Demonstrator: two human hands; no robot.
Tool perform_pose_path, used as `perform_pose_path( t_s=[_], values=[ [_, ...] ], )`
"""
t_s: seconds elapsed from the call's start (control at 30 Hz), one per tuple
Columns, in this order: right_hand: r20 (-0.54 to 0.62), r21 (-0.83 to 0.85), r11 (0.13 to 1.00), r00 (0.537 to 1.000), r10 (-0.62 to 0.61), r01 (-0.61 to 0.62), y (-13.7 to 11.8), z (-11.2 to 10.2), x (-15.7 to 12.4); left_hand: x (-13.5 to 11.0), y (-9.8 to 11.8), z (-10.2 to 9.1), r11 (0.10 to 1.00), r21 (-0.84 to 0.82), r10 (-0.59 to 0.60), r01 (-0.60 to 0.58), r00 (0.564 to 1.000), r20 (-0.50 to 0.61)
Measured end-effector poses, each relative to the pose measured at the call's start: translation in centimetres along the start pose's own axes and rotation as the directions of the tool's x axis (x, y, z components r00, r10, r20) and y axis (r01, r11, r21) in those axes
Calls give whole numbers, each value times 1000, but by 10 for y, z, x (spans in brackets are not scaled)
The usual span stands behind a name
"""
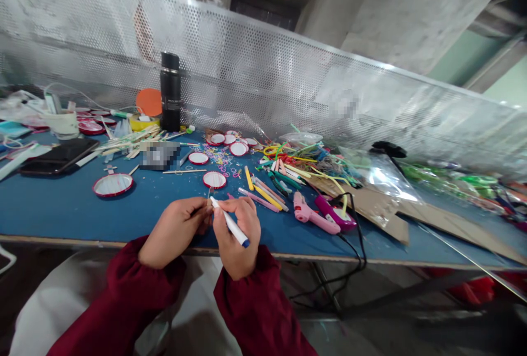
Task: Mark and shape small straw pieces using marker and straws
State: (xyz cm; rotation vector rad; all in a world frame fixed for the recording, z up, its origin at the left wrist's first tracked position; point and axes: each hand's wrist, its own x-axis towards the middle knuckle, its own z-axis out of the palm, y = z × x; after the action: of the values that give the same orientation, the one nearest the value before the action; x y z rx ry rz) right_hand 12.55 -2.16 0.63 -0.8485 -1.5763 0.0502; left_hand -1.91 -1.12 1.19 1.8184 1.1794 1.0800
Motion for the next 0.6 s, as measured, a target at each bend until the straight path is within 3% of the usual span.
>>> perform_pose_path(
  t_s=[0.2,0.43,0.6],
  values=[
    [-60,-51,998,998,33,-36,0,0,0,0,1,0,1000,9,3,-3,1000,-4],
    [-6,-18,1000,1000,2,-2,0,0,0,0,0,0,1000,30,9,-9,1000,-1],
    [-56,-58,998,998,25,-28,0,0,-1,0,0,0,999,46,12,-11,1000,-12]
  ],
)
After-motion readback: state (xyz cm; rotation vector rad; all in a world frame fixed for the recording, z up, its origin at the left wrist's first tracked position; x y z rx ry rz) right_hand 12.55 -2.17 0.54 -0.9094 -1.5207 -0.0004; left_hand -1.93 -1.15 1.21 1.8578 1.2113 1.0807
